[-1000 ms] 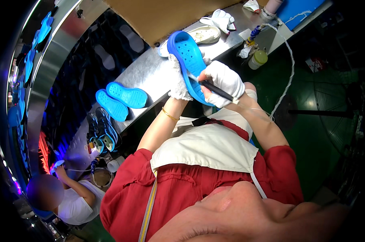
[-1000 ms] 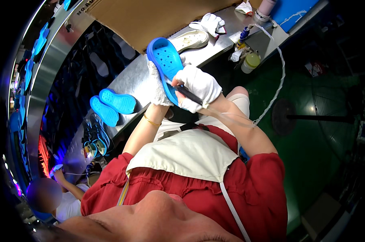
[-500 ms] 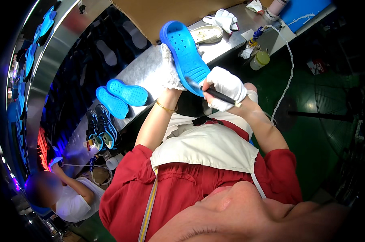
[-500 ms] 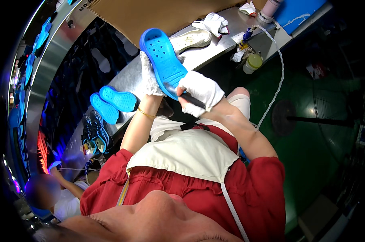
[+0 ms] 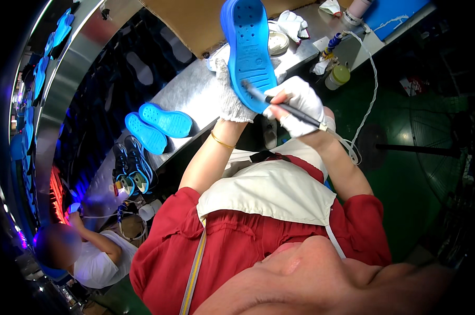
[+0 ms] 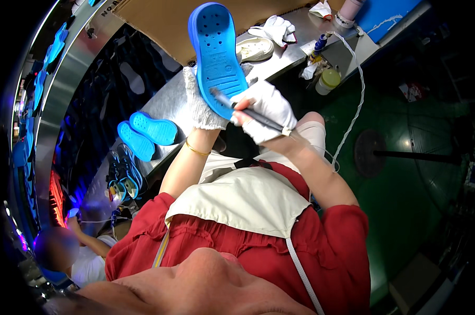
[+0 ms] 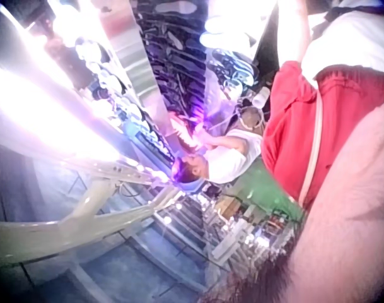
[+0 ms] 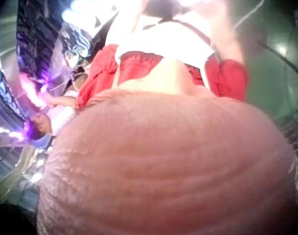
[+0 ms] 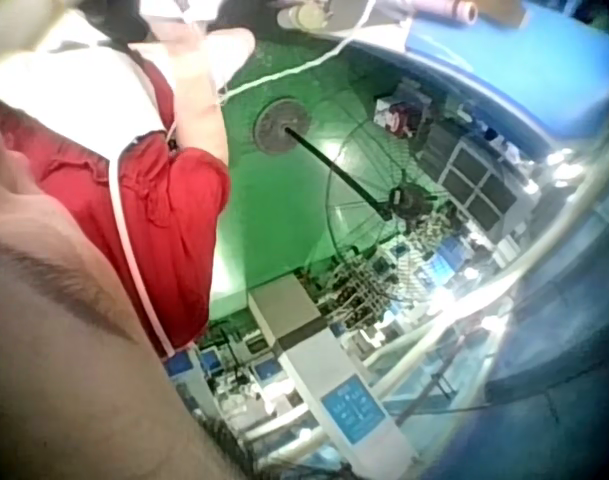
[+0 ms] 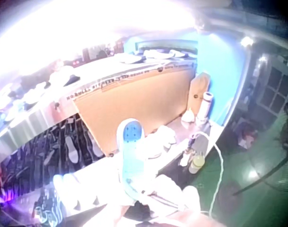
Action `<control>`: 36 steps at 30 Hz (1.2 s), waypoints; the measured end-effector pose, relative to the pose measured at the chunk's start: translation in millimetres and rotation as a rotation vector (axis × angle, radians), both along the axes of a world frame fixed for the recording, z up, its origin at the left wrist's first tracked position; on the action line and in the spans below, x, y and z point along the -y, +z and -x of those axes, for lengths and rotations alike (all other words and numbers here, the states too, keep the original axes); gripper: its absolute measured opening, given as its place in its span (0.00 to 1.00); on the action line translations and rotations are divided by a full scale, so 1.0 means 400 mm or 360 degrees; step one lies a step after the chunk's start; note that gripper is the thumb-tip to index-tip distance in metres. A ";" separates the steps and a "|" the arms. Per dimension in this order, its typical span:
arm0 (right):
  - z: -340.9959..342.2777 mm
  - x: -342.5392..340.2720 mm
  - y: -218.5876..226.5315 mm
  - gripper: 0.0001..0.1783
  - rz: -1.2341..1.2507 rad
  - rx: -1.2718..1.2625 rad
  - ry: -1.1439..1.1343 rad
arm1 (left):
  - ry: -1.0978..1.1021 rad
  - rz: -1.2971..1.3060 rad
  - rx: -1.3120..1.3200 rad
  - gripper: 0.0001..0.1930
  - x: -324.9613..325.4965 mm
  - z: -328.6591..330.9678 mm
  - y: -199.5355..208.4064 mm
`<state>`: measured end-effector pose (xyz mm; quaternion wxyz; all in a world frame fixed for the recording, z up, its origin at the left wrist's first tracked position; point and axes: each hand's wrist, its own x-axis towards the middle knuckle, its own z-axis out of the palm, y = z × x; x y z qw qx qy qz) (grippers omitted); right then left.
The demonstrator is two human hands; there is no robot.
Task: The person applies a dark liquid adhesive to the surface of blue foam insoles using a brush, handling the insoles one at a time and placing them back on the workbench after coating them.
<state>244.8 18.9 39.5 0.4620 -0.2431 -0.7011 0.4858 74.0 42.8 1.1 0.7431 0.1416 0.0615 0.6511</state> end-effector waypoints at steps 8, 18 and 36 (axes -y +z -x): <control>0.007 0.001 -0.021 0.06 -0.0046 -0.0154 -0.0057 | 0.0195 -0.0090 -0.0272 0.42 0.007 -0.015 0.025; 0.009 -0.010 -0.020 0.02 -0.0103 -0.0101 0.0064 | 0.0072 -0.0083 -0.0163 0.43 -0.001 0.026 0.062; -0.010 -0.059 0.025 0.11 -0.0622 0.0074 -0.0103 | -0.0222 0.0081 -0.0372 0.40 -0.046 0.050 0.097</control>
